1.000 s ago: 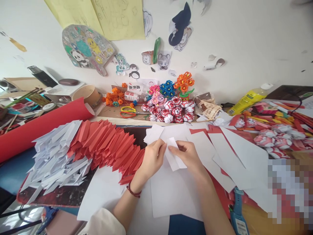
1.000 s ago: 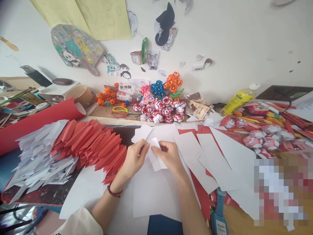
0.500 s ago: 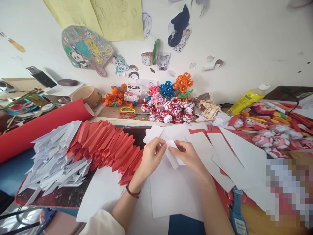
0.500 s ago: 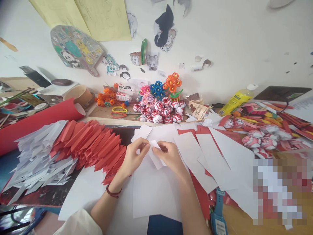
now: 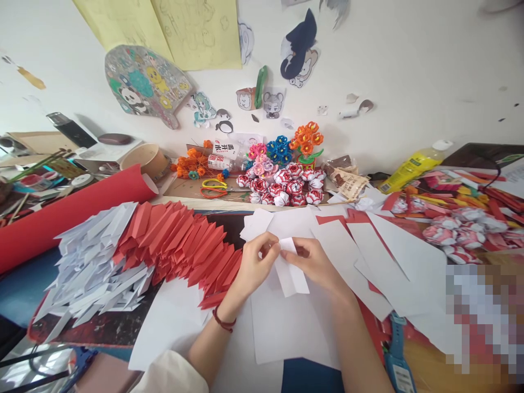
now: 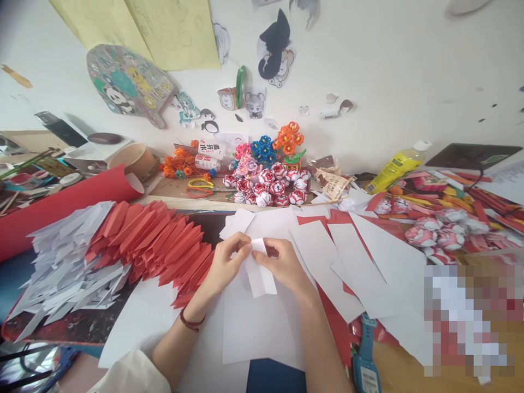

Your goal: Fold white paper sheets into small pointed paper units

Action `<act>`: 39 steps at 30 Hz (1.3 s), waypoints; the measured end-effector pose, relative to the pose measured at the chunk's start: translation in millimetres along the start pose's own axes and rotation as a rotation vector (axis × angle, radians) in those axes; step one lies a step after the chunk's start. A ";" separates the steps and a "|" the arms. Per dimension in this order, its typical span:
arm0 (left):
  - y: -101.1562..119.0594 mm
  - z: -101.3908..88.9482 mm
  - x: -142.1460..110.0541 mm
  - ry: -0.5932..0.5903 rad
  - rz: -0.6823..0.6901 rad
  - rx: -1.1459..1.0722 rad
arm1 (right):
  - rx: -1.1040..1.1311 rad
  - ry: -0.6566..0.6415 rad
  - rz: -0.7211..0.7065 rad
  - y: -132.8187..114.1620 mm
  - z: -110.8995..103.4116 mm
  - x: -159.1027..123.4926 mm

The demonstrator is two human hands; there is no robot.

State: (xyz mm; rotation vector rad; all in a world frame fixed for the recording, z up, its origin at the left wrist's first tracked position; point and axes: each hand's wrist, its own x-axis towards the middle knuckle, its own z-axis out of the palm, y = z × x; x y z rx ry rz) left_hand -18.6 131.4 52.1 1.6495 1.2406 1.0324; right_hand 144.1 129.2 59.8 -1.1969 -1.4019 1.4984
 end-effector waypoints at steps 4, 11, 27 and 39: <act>-1.0 -1.5 1.6 -0.002 -0.003 -0.054 | 0.022 -0.032 0.008 -1.0 1.9 0.0; -4.1 -3.2 2.3 -0.017 -0.044 -0.129 | 0.079 0.027 0.013 -0.1 0.3 0.1; -4.4 -1.1 1.7 0.037 -0.093 -0.224 | 0.024 -0.043 0.012 -4.2 4.2 0.6; 1.0 -1.4 0.5 -0.014 -0.064 -0.217 | 0.093 0.022 0.027 -0.8 0.8 1.2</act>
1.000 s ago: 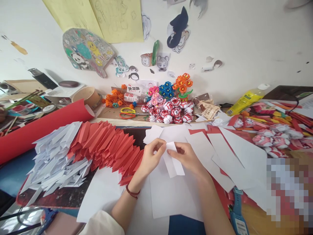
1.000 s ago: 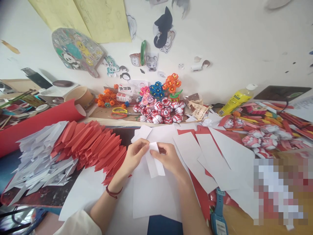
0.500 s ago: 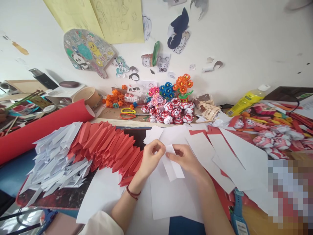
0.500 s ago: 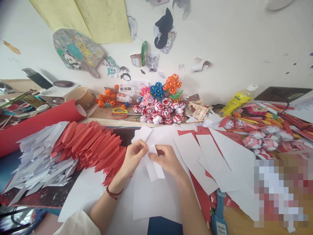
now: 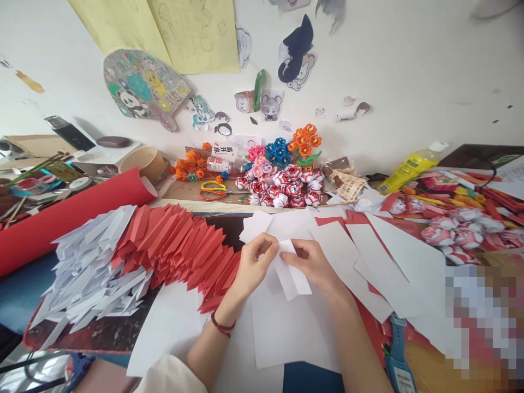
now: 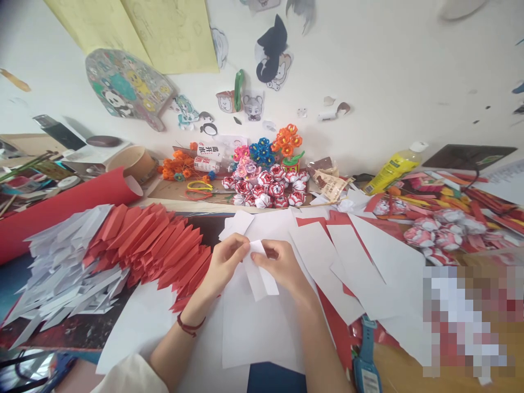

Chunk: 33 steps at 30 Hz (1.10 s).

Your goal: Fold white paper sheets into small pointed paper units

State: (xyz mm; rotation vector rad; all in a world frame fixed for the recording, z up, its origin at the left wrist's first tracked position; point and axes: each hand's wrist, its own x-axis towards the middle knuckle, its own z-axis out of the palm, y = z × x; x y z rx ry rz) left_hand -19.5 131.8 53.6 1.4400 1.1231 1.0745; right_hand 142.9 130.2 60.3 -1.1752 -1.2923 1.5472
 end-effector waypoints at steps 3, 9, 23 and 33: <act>1.8 0.5 -0.4 -0.008 -0.004 0.001 | 0.003 0.015 -0.008 2.4 -1.3 0.9; 1.2 0.2 0.0 0.009 0.012 0.013 | 0.011 -0.027 -0.005 -2.4 1.3 -1.3; -6.0 2.0 1.3 0.029 -0.047 0.003 | -0.014 0.060 -0.051 3.1 -0.2 2.0; -0.8 3.0 -1.6 0.039 0.029 0.143 | -0.175 0.083 -0.112 7.0 -0.8 3.8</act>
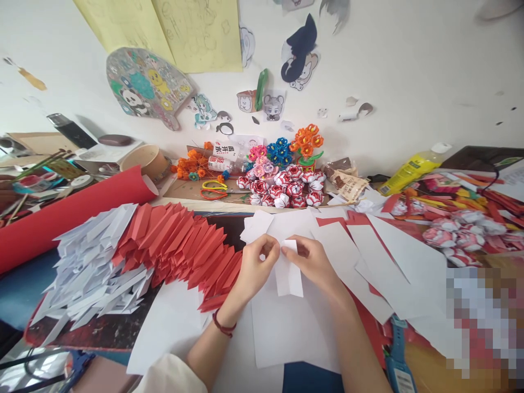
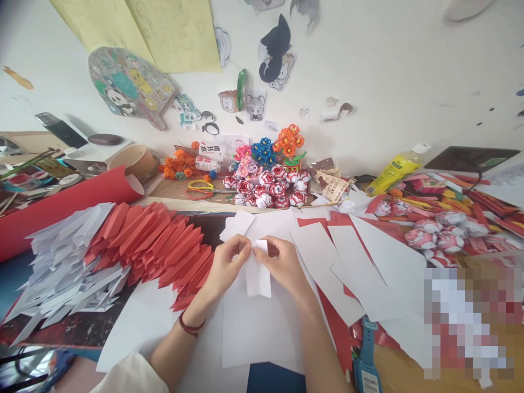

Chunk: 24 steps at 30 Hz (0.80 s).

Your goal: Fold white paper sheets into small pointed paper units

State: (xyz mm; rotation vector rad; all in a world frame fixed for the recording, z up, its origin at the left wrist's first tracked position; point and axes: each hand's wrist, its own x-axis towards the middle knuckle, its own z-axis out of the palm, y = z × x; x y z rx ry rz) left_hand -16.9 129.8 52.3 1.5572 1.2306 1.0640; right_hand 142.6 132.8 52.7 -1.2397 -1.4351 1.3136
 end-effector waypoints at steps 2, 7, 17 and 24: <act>0.3 0.5 -0.1 -0.001 -0.005 0.008 | 0.010 0.001 -0.019 -1.1 -0.6 -0.8; 2.7 1.0 0.4 -0.022 0.014 0.033 | 0.037 0.005 -0.023 -3.2 -0.6 -2.8; 5.5 -2.7 2.0 -0.058 0.019 0.035 | 0.141 0.116 0.000 -3.1 -1.6 -3.5; 4.0 -4.2 1.9 -0.060 0.023 0.026 | 0.177 0.142 0.033 0.1 3.1 -1.2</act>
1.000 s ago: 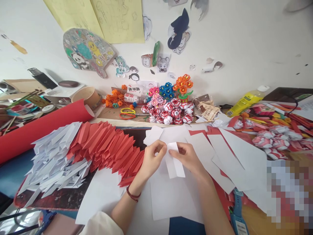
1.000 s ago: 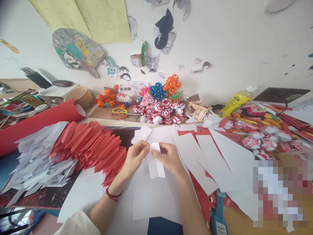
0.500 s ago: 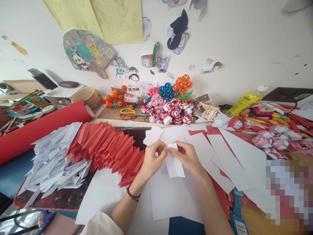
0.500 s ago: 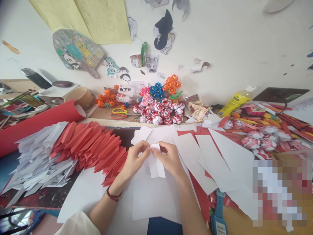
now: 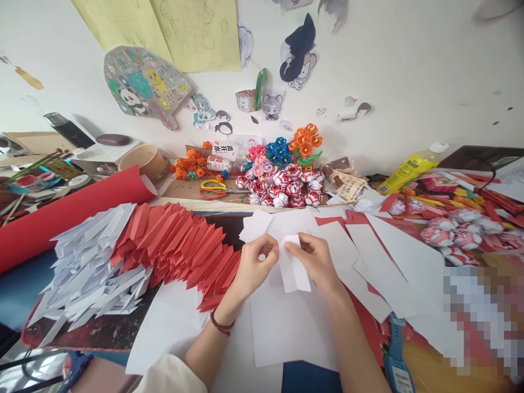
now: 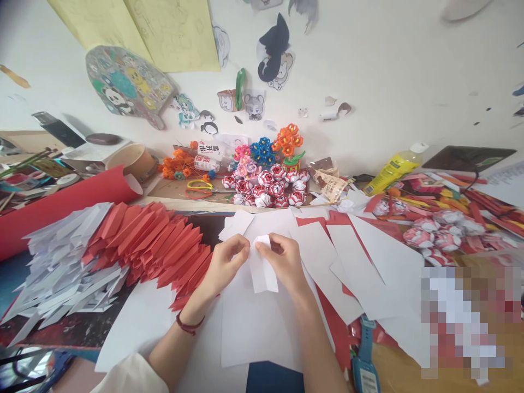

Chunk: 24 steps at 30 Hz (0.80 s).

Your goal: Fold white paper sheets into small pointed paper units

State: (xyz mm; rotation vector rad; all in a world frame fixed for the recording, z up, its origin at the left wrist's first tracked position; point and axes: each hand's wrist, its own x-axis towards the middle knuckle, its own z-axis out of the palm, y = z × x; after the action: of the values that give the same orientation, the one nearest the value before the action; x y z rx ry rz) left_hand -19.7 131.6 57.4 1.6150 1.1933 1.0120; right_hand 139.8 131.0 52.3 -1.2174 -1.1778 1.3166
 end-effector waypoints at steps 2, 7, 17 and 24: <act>-0.3 -0.6 0.1 -0.002 -0.003 -0.005 | 0.008 0.012 0.009 -1.0 -0.9 0.4; -2.6 -1.2 -1.5 0.024 -0.023 -0.043 | 0.027 0.190 -0.006 -4.7 -11.6 2.0; -4.5 3.0 -0.7 0.047 -0.005 0.012 | -0.022 -0.096 -0.001 -2.7 -10.9 1.6; -6.7 2.7 -2.2 0.079 -0.016 0.017 | -0.021 -0.186 0.049 -6.1 -10.0 1.5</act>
State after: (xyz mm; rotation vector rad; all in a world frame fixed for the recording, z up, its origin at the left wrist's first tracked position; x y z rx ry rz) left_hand -19.4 130.2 50.0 1.5889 1.2694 1.0668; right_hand 149.8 133.5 57.9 -1.1646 -1.3027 1.4822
